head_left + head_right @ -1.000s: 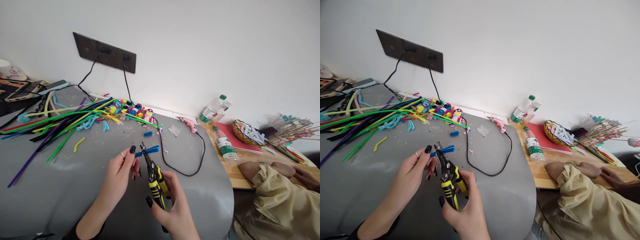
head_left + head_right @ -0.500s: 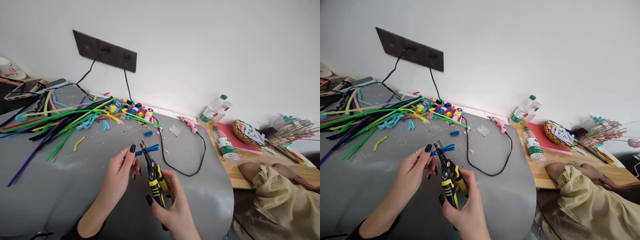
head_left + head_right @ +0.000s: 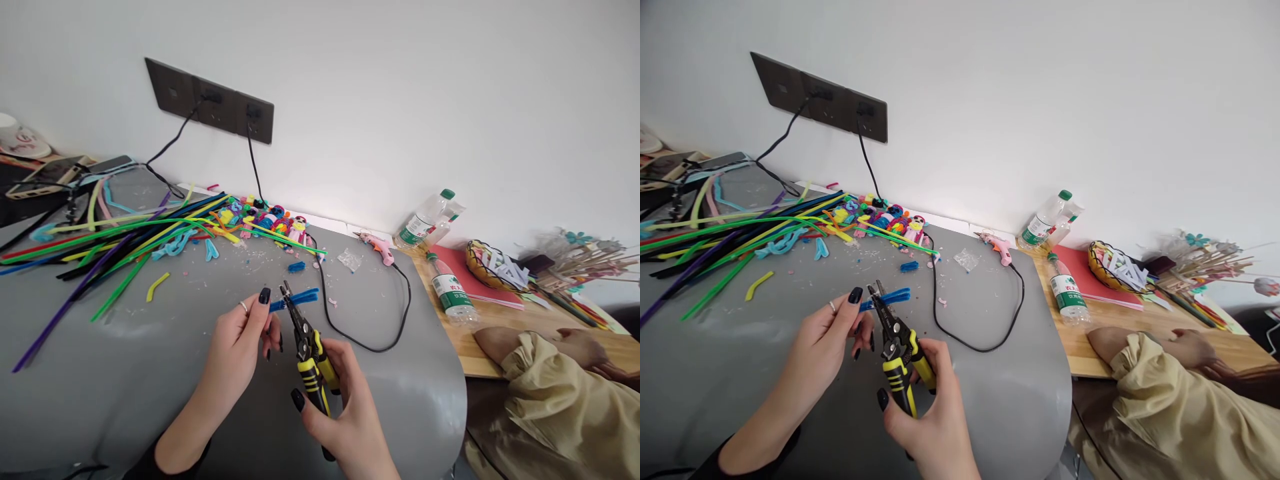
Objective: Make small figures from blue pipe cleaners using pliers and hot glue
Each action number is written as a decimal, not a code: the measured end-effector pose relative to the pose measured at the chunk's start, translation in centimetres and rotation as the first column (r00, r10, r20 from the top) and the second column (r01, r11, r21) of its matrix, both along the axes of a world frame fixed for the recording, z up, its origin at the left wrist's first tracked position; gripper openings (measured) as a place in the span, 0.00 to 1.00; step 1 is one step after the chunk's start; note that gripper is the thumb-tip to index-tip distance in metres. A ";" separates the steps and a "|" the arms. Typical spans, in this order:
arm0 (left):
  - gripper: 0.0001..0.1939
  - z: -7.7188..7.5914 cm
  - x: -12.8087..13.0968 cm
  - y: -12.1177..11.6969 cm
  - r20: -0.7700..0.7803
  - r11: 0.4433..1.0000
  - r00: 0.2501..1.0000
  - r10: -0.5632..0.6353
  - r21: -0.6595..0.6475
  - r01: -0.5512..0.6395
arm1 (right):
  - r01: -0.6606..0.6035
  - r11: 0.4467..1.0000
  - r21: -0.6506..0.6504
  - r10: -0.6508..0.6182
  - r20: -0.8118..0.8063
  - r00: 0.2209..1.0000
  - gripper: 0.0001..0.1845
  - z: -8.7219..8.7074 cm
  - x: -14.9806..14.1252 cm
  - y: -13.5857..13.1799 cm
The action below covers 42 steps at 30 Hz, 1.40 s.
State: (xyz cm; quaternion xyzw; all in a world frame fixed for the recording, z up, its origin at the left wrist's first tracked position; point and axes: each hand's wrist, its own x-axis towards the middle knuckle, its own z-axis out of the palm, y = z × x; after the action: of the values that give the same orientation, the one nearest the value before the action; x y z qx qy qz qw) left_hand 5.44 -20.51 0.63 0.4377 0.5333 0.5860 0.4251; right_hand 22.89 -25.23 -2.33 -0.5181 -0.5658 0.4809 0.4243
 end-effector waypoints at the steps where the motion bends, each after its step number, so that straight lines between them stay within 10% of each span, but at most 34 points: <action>1: 0.26 0.0 0.0 0.0 0.003 1.000 1.000 0.002 -0.001 -0.002 | -0.003 1.000 -0.003 0.003 0.002 1.000 0.30 0.0 0.0 0.0; 42: 0.29 0.4 0.3 -0.3 0.096 0.997 0.995 -0.041 -0.066 0.047 | -0.015 1.000 -0.015 0.015 -0.023 1.000 0.27 1.3 -0.2 -0.1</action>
State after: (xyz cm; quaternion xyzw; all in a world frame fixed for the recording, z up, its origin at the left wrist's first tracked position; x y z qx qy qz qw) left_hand 5.78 -20.84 0.98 0.4061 0.5226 0.5779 0.4774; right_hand 22.69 -25.32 -1.07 -0.5116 -0.5611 0.4944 0.4231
